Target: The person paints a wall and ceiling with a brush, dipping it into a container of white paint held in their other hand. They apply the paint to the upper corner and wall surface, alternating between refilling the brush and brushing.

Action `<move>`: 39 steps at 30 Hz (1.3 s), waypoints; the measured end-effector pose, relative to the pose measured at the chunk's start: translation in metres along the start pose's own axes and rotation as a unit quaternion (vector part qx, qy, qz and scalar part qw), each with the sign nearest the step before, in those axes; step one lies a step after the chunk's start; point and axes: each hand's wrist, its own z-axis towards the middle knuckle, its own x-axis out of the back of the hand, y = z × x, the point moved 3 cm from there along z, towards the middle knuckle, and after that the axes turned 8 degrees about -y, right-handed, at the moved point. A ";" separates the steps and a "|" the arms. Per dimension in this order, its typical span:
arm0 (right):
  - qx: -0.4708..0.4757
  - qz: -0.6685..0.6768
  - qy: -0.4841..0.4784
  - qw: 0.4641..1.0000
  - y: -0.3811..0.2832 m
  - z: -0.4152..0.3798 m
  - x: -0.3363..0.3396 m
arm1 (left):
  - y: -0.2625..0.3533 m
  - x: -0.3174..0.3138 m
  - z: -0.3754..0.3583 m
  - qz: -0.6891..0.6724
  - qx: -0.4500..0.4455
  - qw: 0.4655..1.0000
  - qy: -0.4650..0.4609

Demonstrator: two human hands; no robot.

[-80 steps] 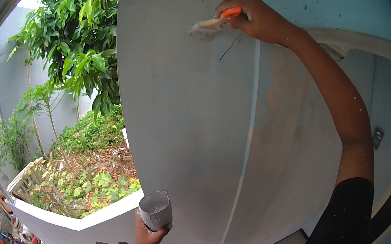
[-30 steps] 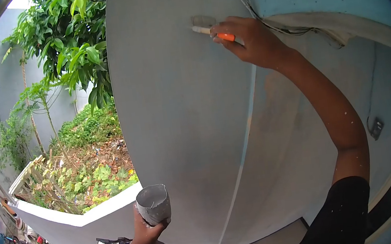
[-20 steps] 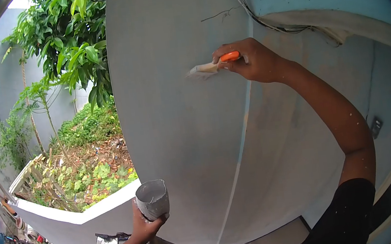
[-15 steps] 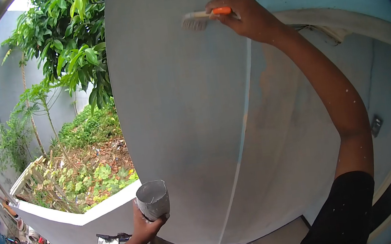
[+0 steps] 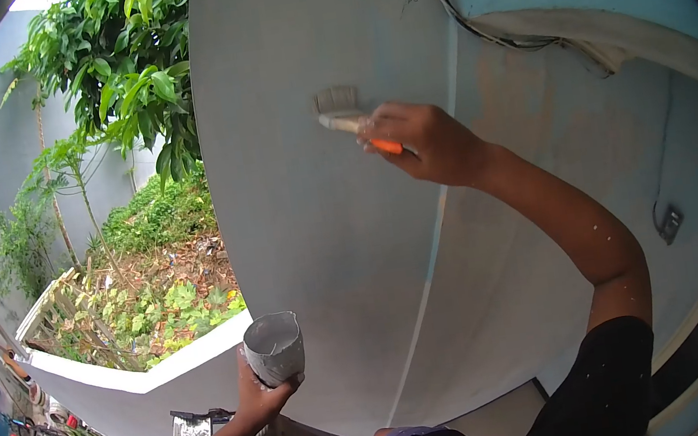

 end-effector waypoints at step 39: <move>0.031 -0.256 0.203 0.945 0.046 0.069 0.091 | 0.004 0.000 0.001 -0.003 0.016 1.000 -0.002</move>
